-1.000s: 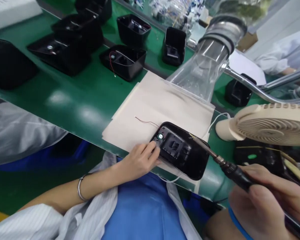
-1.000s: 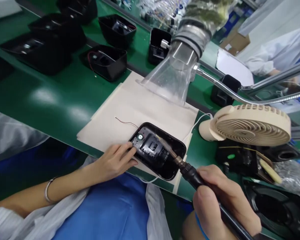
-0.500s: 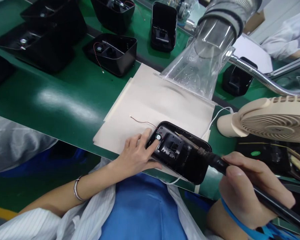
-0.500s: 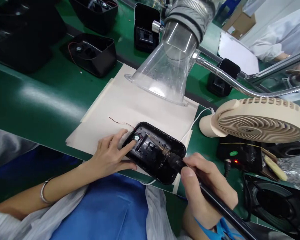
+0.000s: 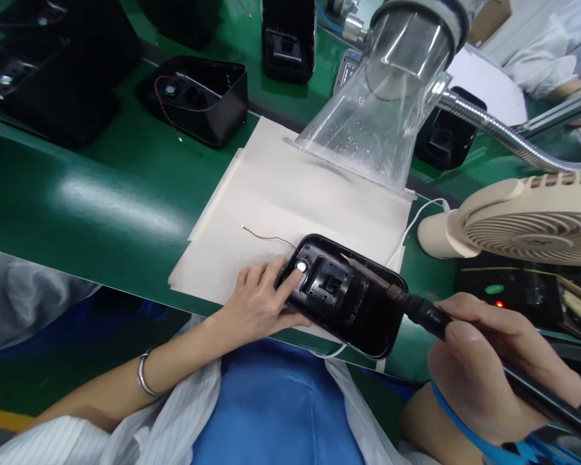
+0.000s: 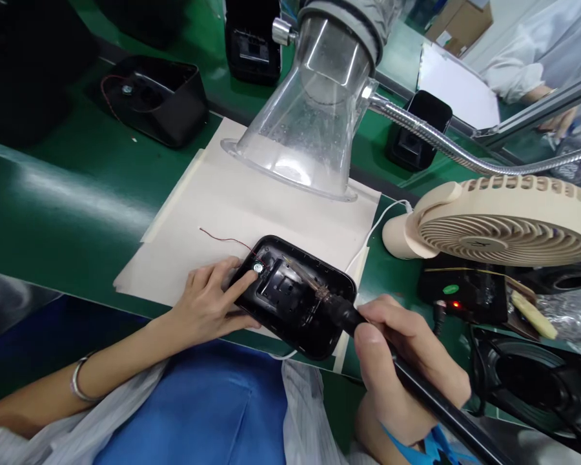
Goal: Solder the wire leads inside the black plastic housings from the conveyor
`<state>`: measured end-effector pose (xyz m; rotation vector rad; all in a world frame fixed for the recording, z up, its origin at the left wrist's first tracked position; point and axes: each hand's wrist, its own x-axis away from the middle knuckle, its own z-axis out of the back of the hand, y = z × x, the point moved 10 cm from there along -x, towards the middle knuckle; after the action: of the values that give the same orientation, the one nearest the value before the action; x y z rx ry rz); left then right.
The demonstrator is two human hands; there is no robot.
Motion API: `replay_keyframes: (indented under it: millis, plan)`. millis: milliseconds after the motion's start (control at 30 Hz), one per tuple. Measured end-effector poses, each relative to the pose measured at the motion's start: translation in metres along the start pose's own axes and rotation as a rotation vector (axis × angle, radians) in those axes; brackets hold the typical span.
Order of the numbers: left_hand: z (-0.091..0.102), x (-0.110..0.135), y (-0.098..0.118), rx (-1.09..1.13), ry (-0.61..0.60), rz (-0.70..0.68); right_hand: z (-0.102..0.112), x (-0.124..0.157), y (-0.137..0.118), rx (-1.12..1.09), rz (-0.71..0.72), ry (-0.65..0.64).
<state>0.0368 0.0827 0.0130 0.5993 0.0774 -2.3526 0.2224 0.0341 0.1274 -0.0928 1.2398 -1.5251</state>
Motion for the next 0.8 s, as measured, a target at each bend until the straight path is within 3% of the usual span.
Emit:
replay_keyframes:
  millis: [133, 300, 467, 800]
  plan:
    - [0.003, 0.002, -0.001, 0.035, 0.021, -0.004, 0.0, 0.002, -0.001, -0.036, 0.0, 0.038]
    - [0.024, -0.007, -0.013, 0.094, 0.204, 0.041, -0.008, 0.001, 0.008, 0.02, -0.094, -0.029]
    - [0.01, -0.023, -0.019, 0.067, 0.074, 0.062, -0.011, -0.003, 0.013, 0.027, -0.115, -0.013]
    - [0.018, -0.015, -0.011, 0.104, 0.132, -0.007, -0.04, -0.002, 0.019, 0.06, -0.177, -0.166]
